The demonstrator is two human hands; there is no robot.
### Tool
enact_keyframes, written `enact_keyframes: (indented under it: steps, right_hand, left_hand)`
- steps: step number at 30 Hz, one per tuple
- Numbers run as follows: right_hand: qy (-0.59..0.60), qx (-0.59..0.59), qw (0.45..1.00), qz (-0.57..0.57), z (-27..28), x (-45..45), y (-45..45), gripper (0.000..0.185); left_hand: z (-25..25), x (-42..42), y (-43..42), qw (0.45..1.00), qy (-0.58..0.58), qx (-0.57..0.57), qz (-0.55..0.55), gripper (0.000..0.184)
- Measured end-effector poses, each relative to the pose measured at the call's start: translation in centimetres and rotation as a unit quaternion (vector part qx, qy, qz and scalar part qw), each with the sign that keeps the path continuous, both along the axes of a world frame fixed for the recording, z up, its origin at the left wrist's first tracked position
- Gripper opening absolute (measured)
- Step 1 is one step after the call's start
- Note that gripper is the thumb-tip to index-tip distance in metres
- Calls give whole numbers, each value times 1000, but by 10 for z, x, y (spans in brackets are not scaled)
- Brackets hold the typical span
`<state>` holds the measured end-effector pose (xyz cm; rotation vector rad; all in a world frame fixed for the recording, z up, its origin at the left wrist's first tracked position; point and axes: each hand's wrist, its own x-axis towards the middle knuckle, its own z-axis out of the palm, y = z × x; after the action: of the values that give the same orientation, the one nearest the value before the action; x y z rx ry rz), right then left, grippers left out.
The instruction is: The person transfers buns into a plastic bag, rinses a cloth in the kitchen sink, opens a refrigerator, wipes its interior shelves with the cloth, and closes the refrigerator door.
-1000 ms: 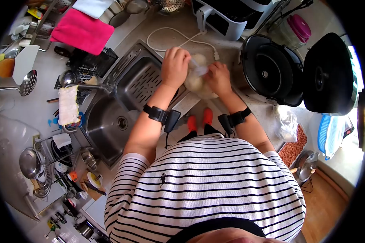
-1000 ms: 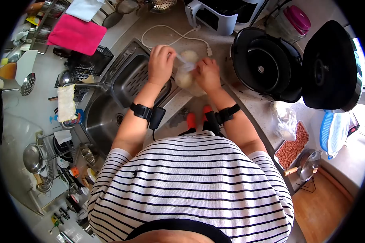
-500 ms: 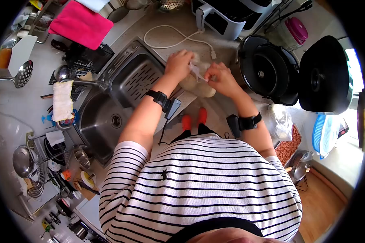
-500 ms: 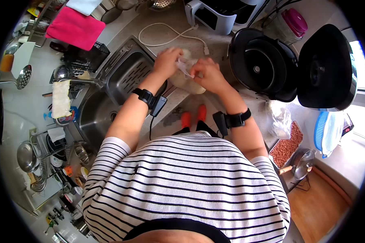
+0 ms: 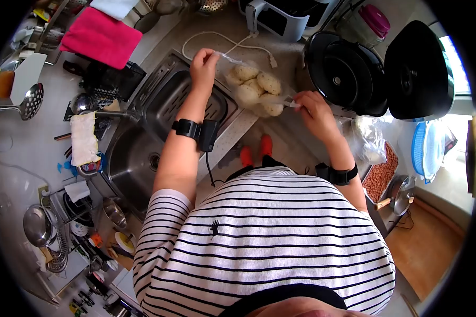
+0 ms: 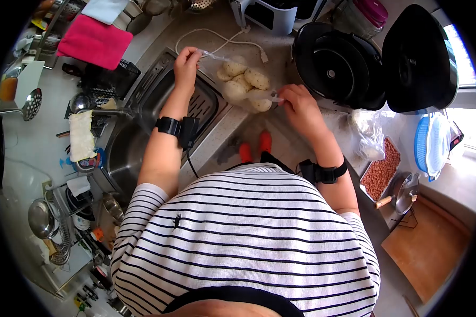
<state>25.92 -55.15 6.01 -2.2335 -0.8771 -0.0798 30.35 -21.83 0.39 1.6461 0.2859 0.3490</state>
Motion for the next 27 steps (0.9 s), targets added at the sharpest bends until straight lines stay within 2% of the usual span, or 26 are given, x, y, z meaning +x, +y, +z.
enact_keyframes:
  steps: [3,7,8,10,12,15,18,20,23,24,26,27]
  right_hand:
    - [-2,-34,999,-12,4,-13,8,22]
    - [-42,-33,999,-9,-5,-14,16,31]
    - [-41,-29,999,-19,-3,-18,16,40]
    - [-32,-17,999,-34,-4,-26,7,44]
    - [-16,15,996,-81,4,-41,-9,39]
    - [101,44,976,-190,2,-63,-52,35]
    - [40,24,939,-342,-21,-79,-115,26]
    - [29,-9,905,-425,-38,-84,-169,17]
    - [-70,-126,857,-495,-29,-85,-225,20]
    - [-95,-146,846,-504,-35,-81,-245,21]
    - [-58,-231,832,-500,-56,-76,-281,23]
    - [-4,-253,832,-493,-66,-75,-294,28]
  left_hand:
    - [1,-14,8,987,126,-44,-89,12]
    - [-8,-19,5,991,84,-14,-107,15]
    - [-13,-17,10,988,83,-9,-127,17]
    - [2,-22,-2,989,76,21,-122,20]
    - [-7,-18,7,982,61,62,-165,25]
    - [0,-30,1,979,112,30,-168,28]
    - [8,-43,-10,980,98,70,-156,29]
    - [14,-49,-18,986,42,124,-105,28]
    - [41,-58,-53,969,-107,221,-22,25]
    - [53,-63,-73,964,-128,228,-56,24]
    - [75,-73,-119,947,-170,241,-124,22]
    - [86,-76,-147,935,-181,227,-205,20]
